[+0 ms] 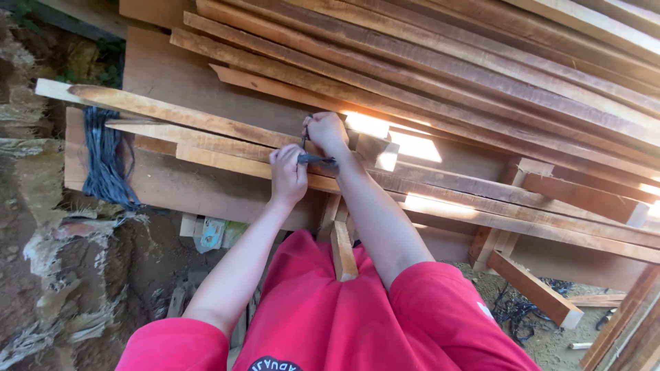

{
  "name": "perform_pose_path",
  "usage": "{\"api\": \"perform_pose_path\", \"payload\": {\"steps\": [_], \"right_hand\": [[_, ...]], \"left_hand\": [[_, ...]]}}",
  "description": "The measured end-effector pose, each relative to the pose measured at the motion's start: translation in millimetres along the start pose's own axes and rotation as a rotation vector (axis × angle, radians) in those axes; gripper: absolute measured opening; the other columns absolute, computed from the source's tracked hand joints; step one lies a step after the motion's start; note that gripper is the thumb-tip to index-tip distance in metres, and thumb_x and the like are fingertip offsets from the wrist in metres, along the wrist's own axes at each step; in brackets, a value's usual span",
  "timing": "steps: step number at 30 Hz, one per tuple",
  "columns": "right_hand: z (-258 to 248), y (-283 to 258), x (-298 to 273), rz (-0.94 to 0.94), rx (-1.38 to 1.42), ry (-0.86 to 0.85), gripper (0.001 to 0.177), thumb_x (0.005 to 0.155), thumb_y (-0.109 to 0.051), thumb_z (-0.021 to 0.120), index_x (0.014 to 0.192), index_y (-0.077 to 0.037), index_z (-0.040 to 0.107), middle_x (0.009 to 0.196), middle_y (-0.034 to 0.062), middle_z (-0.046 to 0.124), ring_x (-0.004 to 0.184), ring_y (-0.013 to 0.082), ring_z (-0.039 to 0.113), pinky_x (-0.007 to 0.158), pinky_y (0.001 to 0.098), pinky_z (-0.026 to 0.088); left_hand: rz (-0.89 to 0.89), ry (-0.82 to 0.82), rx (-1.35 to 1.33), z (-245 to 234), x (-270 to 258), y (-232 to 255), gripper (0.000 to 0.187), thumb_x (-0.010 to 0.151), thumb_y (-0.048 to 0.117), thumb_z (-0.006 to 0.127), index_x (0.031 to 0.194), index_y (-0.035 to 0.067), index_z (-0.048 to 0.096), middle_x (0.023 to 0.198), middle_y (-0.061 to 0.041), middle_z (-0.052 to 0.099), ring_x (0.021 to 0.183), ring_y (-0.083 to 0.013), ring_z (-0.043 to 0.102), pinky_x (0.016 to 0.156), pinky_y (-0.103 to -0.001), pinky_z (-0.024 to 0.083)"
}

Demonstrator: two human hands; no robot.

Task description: Bundling pieces of lumber together using plastic ties.

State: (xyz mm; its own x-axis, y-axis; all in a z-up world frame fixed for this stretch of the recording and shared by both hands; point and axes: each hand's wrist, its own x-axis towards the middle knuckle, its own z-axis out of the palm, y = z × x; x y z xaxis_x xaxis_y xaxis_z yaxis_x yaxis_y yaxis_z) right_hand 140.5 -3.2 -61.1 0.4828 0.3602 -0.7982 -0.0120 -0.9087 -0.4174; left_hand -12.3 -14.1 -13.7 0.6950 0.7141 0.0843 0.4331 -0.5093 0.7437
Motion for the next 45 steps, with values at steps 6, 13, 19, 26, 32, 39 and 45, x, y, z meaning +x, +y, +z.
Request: {"api": "perform_pose_path", "payload": {"steps": [6,13,19,26,32,39,45], "right_hand": [[1,11,10,-0.093,-0.057,0.009,0.022,0.093,-0.040,0.063,0.094,-0.029,0.081,0.097,0.0072,0.079,0.112,0.0314,0.072,0.096,0.0427,0.058],[-5,9,1,-0.112,-0.044,0.028,0.021,0.093,-0.040,0.063,0.090,-0.030,0.081,0.091,0.0054,0.079,0.109,0.0302,0.073,0.093,0.0419,0.058],[-19,0,-17,-0.122,-0.051,0.033,0.023,0.094,-0.039,0.061,0.094,-0.029,0.081,0.092,0.0054,0.079,0.109,0.0297,0.073,0.093,0.0411,0.058],[-23,-9,-37,-0.118,-0.110,0.037,0.022,0.093,-0.042,0.061,0.097,-0.032,0.080,0.093,0.0017,0.079,0.109,0.0255,0.074,0.093,0.0404,0.058],[-17,-2,-19,-0.127,-0.134,0.017,0.024,0.093,-0.044,0.060,0.095,-0.032,0.080,0.093,0.0026,0.079,0.109,0.0254,0.073,0.093,0.0395,0.058],[-12,8,-10,-0.240,0.044,-0.006,0.030,0.097,-0.040,0.059,0.097,-0.017,0.079,0.095,0.0147,0.078,0.111,0.0371,0.070,0.095,0.0481,0.056],[-29,26,-40,-0.370,-0.086,-0.025,0.034,0.096,-0.052,0.061,0.099,-0.025,0.081,0.096,0.0094,0.078,0.106,0.0333,0.072,0.091,0.0454,0.057]], "left_hand": [[0.068,0.097,0.206,14,0,8,0.030,0.107,0.024,0.047,0.079,0.015,0.054,0.079,0.002,0.058,0.104,-0.0222,0.063,0.096,-0.040,0.037],[0.138,0.143,0.282,19,-2,5,0.027,0.104,0.023,0.051,0.078,0.016,0.053,0.077,0.001,0.055,0.100,-0.0221,0.061,0.093,-0.040,0.039],[0.231,0.192,0.388,19,3,14,0.021,0.096,0.021,0.058,0.077,0.014,0.054,0.077,-0.002,0.052,0.098,-0.0220,0.061,0.091,-0.040,0.039],[0.251,0.253,0.426,25,1,9,0.027,0.098,0.027,0.057,0.075,0.015,0.052,0.075,0.000,0.048,0.094,-0.0212,0.060,0.089,-0.039,0.041],[0.284,0.275,0.441,24,2,7,0.028,0.098,0.030,0.055,0.075,0.016,0.052,0.076,-0.001,0.047,0.094,-0.0206,0.060,0.089,-0.039,0.041],[0.295,0.320,0.454,27,3,7,0.028,0.099,0.030,0.056,0.074,0.016,0.052,0.077,-0.001,0.049,0.095,-0.0204,0.061,0.089,-0.040,0.041],[0.301,0.313,0.463,24,3,10,0.021,0.093,0.025,0.053,0.075,0.015,0.052,0.079,-0.001,0.049,0.096,-0.0210,0.060,0.088,-0.039,0.042]]}}
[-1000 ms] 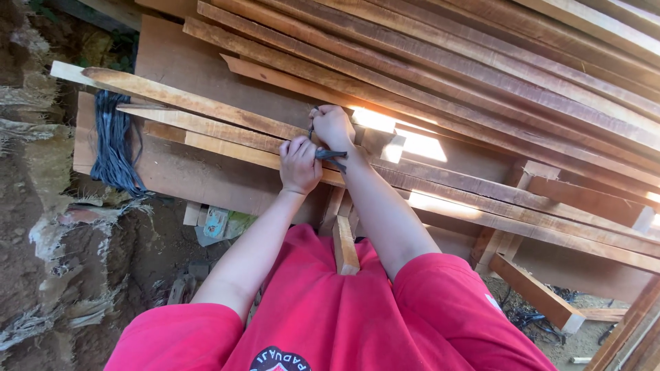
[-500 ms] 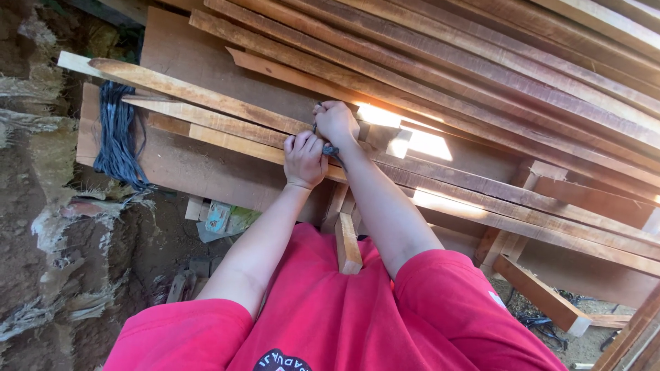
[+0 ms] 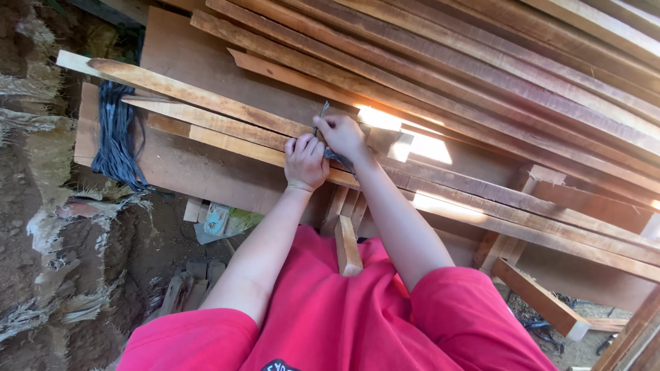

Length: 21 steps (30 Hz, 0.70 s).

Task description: Bundling pieces of lumber together using plastic ties.

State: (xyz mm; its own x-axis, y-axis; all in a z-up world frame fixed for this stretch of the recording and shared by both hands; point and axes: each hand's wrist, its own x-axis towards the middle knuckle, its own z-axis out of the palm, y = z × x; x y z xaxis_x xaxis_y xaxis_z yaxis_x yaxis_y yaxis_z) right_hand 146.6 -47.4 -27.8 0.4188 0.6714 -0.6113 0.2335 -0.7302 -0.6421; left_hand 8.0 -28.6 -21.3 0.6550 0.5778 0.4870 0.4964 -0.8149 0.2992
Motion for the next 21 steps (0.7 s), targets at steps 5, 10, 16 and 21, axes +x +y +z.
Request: {"api": "perform_pose_path", "payload": {"steps": [5,10,16,21], "right_hand": [[0,2,3,0.036,0.118,-0.068,0.021,0.090,-0.038,0.068,0.097,-0.023,0.081,0.091,0.0043,0.079,0.095,0.0226,0.074,0.083,0.0367,0.059],[1,1,10,0.011,0.358,-0.101,0.012,0.091,-0.020,0.071,0.092,-0.011,0.080,0.078,0.0081,0.076,0.057,0.0090,0.068,0.042,0.0154,0.057],[4,2,16,-0.039,0.148,0.014,0.016,0.091,-0.025,0.069,0.086,-0.016,0.081,0.074,0.0057,0.076,0.070,0.0216,0.075,0.060,0.0332,0.060],[6,3,23,0.004,0.059,0.032,0.014,0.086,-0.032,0.071,0.086,-0.023,0.082,0.079,0.0022,0.077,0.085,0.0250,0.076,0.073,0.0377,0.060]], "left_hand": [[-0.009,0.016,0.002,0,0,1,0.025,0.096,0.027,0.054,0.074,0.016,0.053,0.079,-0.001,0.050,0.096,-0.0203,0.061,0.089,-0.039,0.042],[-0.014,0.018,0.009,0,1,-1,0.022,0.094,0.026,0.056,0.074,0.016,0.053,0.078,-0.001,0.050,0.096,-0.0201,0.061,0.090,-0.039,0.042],[-0.022,0.018,0.010,4,-3,-2,0.026,0.098,0.028,0.054,0.075,0.017,0.053,0.080,-0.002,0.052,0.098,-0.0197,0.062,0.091,-0.040,0.042],[-0.077,-0.046,-0.041,13,-13,-6,0.011,0.093,0.025,0.057,0.087,0.018,0.061,0.087,0.000,0.057,0.103,-0.0212,0.062,0.094,-0.042,0.042]]}}
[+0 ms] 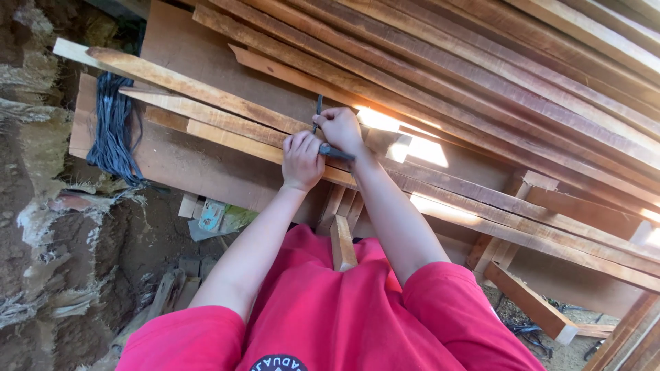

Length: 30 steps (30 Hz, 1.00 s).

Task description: Bundling pieces of lumber together using plastic ties.

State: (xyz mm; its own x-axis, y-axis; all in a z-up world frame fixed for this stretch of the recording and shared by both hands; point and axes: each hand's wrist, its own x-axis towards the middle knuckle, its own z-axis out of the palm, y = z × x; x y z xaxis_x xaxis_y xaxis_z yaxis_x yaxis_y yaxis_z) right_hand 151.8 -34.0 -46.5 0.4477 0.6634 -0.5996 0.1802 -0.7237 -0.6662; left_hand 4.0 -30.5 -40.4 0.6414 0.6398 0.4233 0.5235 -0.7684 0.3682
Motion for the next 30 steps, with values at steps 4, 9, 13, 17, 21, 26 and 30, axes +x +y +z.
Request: {"api": "perform_pose_path", "payload": {"steps": [4,9,13,17,21,26,30], "right_hand": [[-6,2,-7,0.038,-0.045,-0.016,0.016,0.087,-0.038,0.071,0.092,-0.027,0.082,0.090,0.0026,0.079,0.099,0.0267,0.074,0.085,0.0403,0.060],[-1,0,0,0.045,-0.002,-0.069,0.015,0.087,-0.037,0.071,0.094,-0.028,0.081,0.094,0.0012,0.079,0.104,0.0261,0.073,0.090,0.0386,0.058],[-2,0,0,0.051,-0.017,-0.084,0.018,0.087,-0.039,0.071,0.098,-0.029,0.081,0.095,0.0025,0.079,0.105,0.0257,0.073,0.090,0.0387,0.058],[-4,-1,-1,0.055,-0.015,-0.069,0.018,0.087,-0.040,0.071,0.097,-0.030,0.081,0.094,0.0022,0.079,0.105,0.0258,0.073,0.091,0.0395,0.059],[5,8,6,0.040,0.007,-0.067,0.017,0.086,-0.039,0.071,0.095,-0.029,0.082,0.095,0.0031,0.079,0.104,0.0283,0.073,0.090,0.0404,0.058],[8,12,12,0.060,-0.024,-0.080,0.017,0.089,-0.039,0.067,0.096,-0.032,0.081,0.093,-0.0018,0.079,0.104,0.0249,0.073,0.090,0.0387,0.059],[8,14,12,0.098,-0.041,-0.078,0.014,0.087,-0.043,0.067,0.089,-0.037,0.080,0.091,-0.0054,0.078,0.102,0.0222,0.074,0.088,0.0375,0.060]], "left_hand": [[-0.094,-0.073,-0.017,-35,0,20,0.051,0.092,0.039,0.075,0.132,0.013,0.057,0.141,-0.012,0.055,0.134,-0.0372,0.049,0.107,-0.052,0.034],[-0.317,-0.282,0.288,-41,-36,16,0.073,0.108,0.051,0.047,0.158,-0.001,0.035,0.171,-0.023,0.023,0.155,-0.0431,0.020,0.118,-0.059,0.010],[-0.337,-0.306,0.275,-29,-33,25,0.062,0.109,0.043,0.046,0.157,0.003,0.040,0.171,-0.020,0.025,0.156,-0.0442,0.018,0.119,-0.063,0.006],[-0.303,-0.219,0.330,-26,-14,22,0.041,0.105,0.032,0.055,0.145,0.023,0.058,0.164,-0.002,0.043,0.151,-0.0369,0.032,0.115,-0.066,0.013],[-0.198,-0.106,0.250,-21,-5,-12,0.020,0.099,0.042,0.068,0.117,0.040,0.073,0.139,0.015,0.064,0.141,-0.0270,0.046,0.110,-0.067,0.021],[-0.281,-0.149,0.088,-2,14,-29,0.022,0.103,0.051,0.064,0.091,0.035,0.075,0.105,0.018,0.074,0.127,-0.0092,0.053,0.118,-0.051,0.017],[-0.550,-0.252,0.033,31,24,-38,0.031,0.104,0.060,0.056,0.083,0.042,0.068,0.086,0.024,0.070,0.112,-0.0017,0.058,0.116,-0.052,0.012]]}}
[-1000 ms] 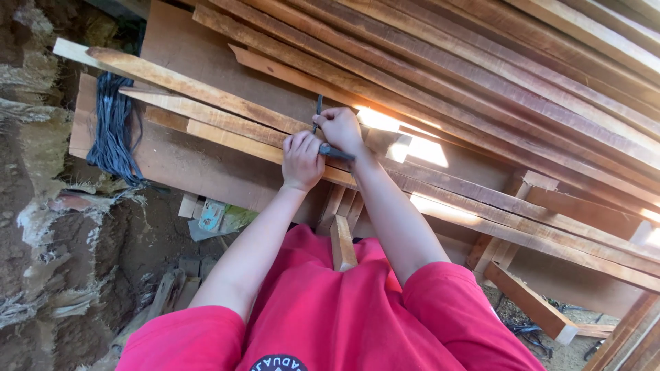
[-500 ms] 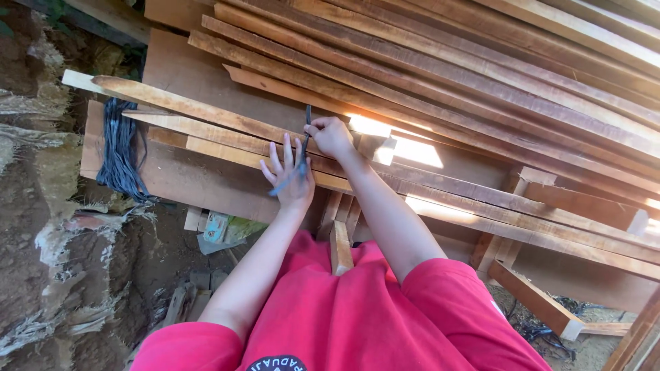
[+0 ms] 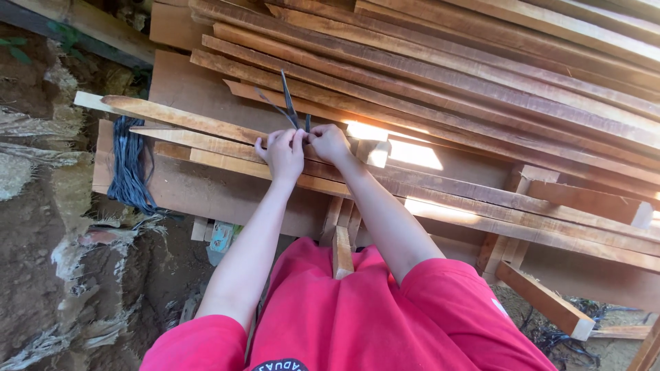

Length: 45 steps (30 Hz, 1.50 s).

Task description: Bundling pieces of lumber together using plastic ties.

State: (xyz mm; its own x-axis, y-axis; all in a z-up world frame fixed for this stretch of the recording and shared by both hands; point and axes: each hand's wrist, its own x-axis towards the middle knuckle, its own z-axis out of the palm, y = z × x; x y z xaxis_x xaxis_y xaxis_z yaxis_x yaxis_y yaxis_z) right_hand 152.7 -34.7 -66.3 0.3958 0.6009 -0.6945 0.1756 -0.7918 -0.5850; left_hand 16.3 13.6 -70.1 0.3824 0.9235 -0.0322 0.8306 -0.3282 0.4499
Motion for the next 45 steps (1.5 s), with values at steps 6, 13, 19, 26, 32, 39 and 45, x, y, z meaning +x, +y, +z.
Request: {"api": "perform_pose_path", "payload": {"steps": [6,13,19,26,32,39,45], "right_hand": [[-4,-7,-2,0.022,-0.043,-0.006,0.018,0.087,-0.037,0.065,0.097,-0.035,0.080,0.098,-0.0007,0.079,0.108,0.0262,0.073,0.093,0.0406,0.059],[2,-5,5,0.055,-0.052,0.019,0.019,0.088,-0.036,0.064,0.096,-0.035,0.081,0.100,0.0015,0.079,0.108,0.0283,0.073,0.094,0.0411,0.059],[3,-10,4,0.067,-0.035,0.021,0.023,0.089,-0.036,0.068,0.106,-0.030,0.081,0.106,0.0045,0.079,0.114,0.0287,0.071,0.098,0.0424,0.057],[2,-8,-1,0.085,-0.038,0.039,0.023,0.089,-0.040,0.068,0.108,-0.035,0.079,0.108,-0.0008,0.079,0.116,0.0239,0.071,0.098,0.0405,0.057],[-3,-15,-8,0.076,-0.015,0.019,0.022,0.091,-0.042,0.065,0.106,-0.035,0.079,0.104,-0.0021,0.079,0.113,0.0233,0.071,0.097,0.0398,0.058],[-2,-16,-11,0.068,-0.098,0.050,0.020,0.094,-0.044,0.061,0.102,-0.037,0.078,0.099,-0.0040,0.078,0.109,0.0223,0.073,0.094,0.0390,0.059],[-6,-21,-3,0.093,-0.101,0.003,0.027,0.089,-0.033,0.058,0.102,-0.031,0.081,0.104,0.0029,0.079,0.115,0.0269,0.071,0.099,0.0434,0.058]], "left_hand": [[-0.061,-0.130,-0.192,-22,7,25,0.035,0.108,0.044,0.054,0.077,0.030,0.065,0.081,0.010,0.071,0.109,-0.0101,0.062,0.116,-0.051,0.015],[0.072,-0.174,-0.386,-61,-35,25,0.034,0.111,0.034,0.052,0.081,0.022,0.061,0.083,0.006,0.065,0.106,-0.0152,0.063,0.109,-0.045,0.031],[0.139,-0.143,-0.456,-54,-42,8,0.030,0.112,0.028,0.052,0.084,0.020,0.061,0.088,-0.001,0.068,0.108,-0.0225,0.064,0.108,-0.045,0.033],[0.117,-0.178,-0.508,-44,-43,-1,0.032,0.112,0.028,0.052,0.083,0.020,0.061,0.086,0.001,0.068,0.107,-0.0218,0.065,0.109,-0.044,0.031],[-0.113,-0.299,-0.540,-75,-7,24,0.036,0.110,0.031,0.050,0.082,0.020,0.068,0.085,-0.004,0.074,0.100,-0.0321,0.069,0.098,-0.044,0.045],[-0.268,-0.304,-0.508,-38,39,35,0.038,0.103,0.033,0.051,0.072,0.019,0.067,0.078,-0.003,0.074,0.096,-0.0319,0.071,0.093,-0.044,0.049],[0.009,-0.377,-0.500,-74,8,23,0.040,0.107,0.030,0.054,0.072,0.014,0.064,0.078,-0.012,0.068,0.099,-0.0393,0.066,0.095,-0.048,0.048]]}}
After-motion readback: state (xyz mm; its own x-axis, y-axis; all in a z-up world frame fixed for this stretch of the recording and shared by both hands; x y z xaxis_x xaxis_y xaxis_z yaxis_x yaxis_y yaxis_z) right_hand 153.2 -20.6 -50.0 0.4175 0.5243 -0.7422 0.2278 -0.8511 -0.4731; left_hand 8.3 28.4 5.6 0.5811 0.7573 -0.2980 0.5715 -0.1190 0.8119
